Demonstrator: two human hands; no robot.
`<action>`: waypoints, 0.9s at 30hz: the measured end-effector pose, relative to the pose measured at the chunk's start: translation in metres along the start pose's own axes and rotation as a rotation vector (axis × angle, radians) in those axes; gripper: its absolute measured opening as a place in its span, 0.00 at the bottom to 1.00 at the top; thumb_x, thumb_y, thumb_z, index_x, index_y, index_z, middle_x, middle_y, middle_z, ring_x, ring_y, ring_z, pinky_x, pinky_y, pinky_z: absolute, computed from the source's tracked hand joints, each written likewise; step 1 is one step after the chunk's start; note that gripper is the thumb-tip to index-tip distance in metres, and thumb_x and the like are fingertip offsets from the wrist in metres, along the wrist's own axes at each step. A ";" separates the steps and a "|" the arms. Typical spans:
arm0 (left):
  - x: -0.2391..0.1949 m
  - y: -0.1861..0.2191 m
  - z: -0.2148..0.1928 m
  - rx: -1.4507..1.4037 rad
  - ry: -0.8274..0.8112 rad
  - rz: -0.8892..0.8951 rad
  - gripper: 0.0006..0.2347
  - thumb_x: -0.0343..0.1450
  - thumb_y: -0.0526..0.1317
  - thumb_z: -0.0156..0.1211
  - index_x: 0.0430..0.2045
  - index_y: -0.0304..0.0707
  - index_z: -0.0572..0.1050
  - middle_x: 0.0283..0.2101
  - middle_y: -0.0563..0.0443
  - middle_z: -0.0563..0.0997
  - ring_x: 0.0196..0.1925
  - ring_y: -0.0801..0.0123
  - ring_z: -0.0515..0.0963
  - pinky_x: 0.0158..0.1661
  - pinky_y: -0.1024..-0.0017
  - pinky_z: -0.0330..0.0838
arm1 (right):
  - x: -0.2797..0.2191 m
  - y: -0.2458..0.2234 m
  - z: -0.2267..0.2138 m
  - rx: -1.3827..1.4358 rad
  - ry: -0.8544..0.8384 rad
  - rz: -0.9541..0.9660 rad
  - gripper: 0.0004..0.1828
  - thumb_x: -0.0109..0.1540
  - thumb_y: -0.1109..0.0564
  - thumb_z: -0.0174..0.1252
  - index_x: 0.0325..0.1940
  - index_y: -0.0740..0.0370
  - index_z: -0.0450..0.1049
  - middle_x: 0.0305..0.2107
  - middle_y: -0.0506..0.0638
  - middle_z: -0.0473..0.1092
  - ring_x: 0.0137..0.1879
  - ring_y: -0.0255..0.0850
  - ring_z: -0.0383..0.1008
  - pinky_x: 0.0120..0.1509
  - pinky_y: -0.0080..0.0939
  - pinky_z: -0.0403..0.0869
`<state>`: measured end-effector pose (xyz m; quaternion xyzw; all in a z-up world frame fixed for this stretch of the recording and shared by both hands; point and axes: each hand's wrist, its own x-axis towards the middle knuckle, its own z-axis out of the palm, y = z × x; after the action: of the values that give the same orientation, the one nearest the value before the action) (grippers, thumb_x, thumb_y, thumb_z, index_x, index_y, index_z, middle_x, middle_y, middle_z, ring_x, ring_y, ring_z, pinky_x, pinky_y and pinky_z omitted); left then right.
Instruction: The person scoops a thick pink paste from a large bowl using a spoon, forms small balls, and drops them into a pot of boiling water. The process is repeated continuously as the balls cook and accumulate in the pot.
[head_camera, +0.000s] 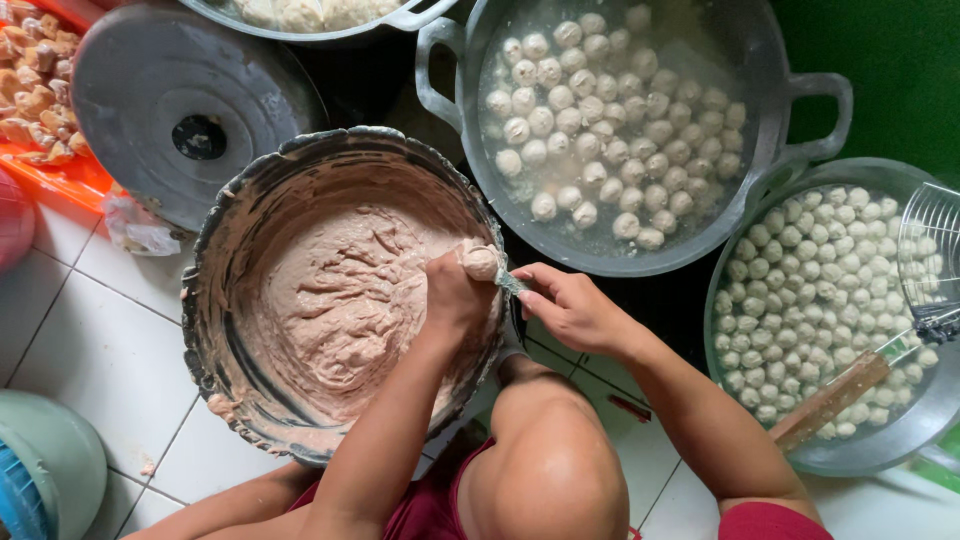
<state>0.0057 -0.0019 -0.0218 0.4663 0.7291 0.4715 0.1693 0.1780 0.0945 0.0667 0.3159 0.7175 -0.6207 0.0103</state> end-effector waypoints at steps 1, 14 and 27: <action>-0.002 0.001 -0.002 -0.046 -0.007 -0.018 0.07 0.66 0.40 0.64 0.30 0.37 0.76 0.30 0.40 0.80 0.35 0.45 0.82 0.37 0.57 0.76 | 0.000 0.003 -0.001 0.069 -0.030 -0.012 0.17 0.69 0.56 0.53 0.62 0.62 0.73 0.34 0.52 0.75 0.39 0.33 0.71 0.44 0.38 0.73; -0.011 0.001 0.002 -0.014 0.139 -0.204 0.10 0.67 0.43 0.67 0.27 0.33 0.81 0.27 0.38 0.82 0.29 0.48 0.83 0.35 0.57 0.77 | 0.012 -0.006 -0.033 -0.260 0.396 0.048 0.20 0.67 0.59 0.54 0.63 0.62 0.73 0.36 0.52 0.76 0.36 0.36 0.73 0.44 0.38 0.73; -0.010 0.014 -0.010 0.070 -0.057 -0.209 0.09 0.64 0.43 0.66 0.27 0.35 0.79 0.28 0.35 0.82 0.33 0.44 0.83 0.37 0.55 0.77 | -0.001 0.024 0.006 0.369 -0.088 0.142 0.21 0.70 0.58 0.51 0.68 0.60 0.69 0.34 0.46 0.71 0.30 0.29 0.62 0.33 0.30 0.64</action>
<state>0.0115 -0.0139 -0.0066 0.4068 0.7846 0.4119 0.2217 0.1875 0.0890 0.0444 0.3348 0.5665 -0.7525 0.0272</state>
